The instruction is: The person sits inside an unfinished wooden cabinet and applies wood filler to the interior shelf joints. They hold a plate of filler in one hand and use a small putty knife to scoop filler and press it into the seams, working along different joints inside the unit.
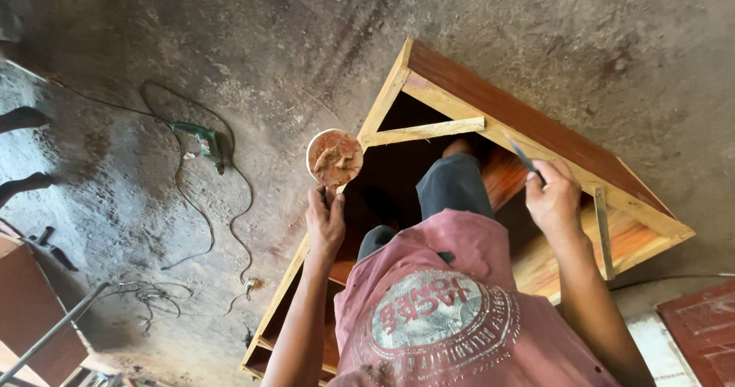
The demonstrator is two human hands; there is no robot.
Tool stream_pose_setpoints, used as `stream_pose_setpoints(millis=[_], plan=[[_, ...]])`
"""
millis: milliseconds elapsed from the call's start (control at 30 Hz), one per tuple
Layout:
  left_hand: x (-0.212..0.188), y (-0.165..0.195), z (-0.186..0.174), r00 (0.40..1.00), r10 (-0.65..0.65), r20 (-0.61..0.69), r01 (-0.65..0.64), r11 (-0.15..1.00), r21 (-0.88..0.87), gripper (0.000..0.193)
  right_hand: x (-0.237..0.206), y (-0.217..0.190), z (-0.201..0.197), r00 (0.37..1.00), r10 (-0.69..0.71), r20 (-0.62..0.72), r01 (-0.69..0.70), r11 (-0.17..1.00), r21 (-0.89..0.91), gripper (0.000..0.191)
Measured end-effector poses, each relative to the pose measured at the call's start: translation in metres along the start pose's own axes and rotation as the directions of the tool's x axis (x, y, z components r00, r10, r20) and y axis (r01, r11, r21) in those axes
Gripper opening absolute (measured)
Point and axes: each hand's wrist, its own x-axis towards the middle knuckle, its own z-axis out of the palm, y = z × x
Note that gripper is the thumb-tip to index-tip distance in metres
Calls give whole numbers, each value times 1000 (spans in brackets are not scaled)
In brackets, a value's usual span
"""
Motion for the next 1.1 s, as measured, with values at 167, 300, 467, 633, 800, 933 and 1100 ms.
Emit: stream_pose_setpoints(millis=[167,300,467,633,800,933,1100], plan=[[14,-2,26,997,-76,21,75,997,33,26,7,-9,30,997,23,74,-28,998,64,25],[9,-19,41,996,-63,67,65,997,-39,28,2,-28,49,992,-32,123,24,997,67,26],[-5,-76,58,994,-29,110,48,984,-174,24,-44,-60,89,993,-115,27,114,993,16,26],[-26,-137,62,960,190,205,-141,962,-234,27,-121,-102,140,977,-211,-40,212,977,19,26],[-64,-170,41,924,223,311,-96,922,-375,33,-164,-118,194,966,-226,-128,210,970,-122,30],[-93,-183,50,900,193,391,25,873,-488,33,-195,-108,235,959,-221,-179,200,971,-129,35],[-107,-203,91,904,270,331,-76,864,-498,30,-234,-89,274,979,-108,-176,104,994,-32,34]])
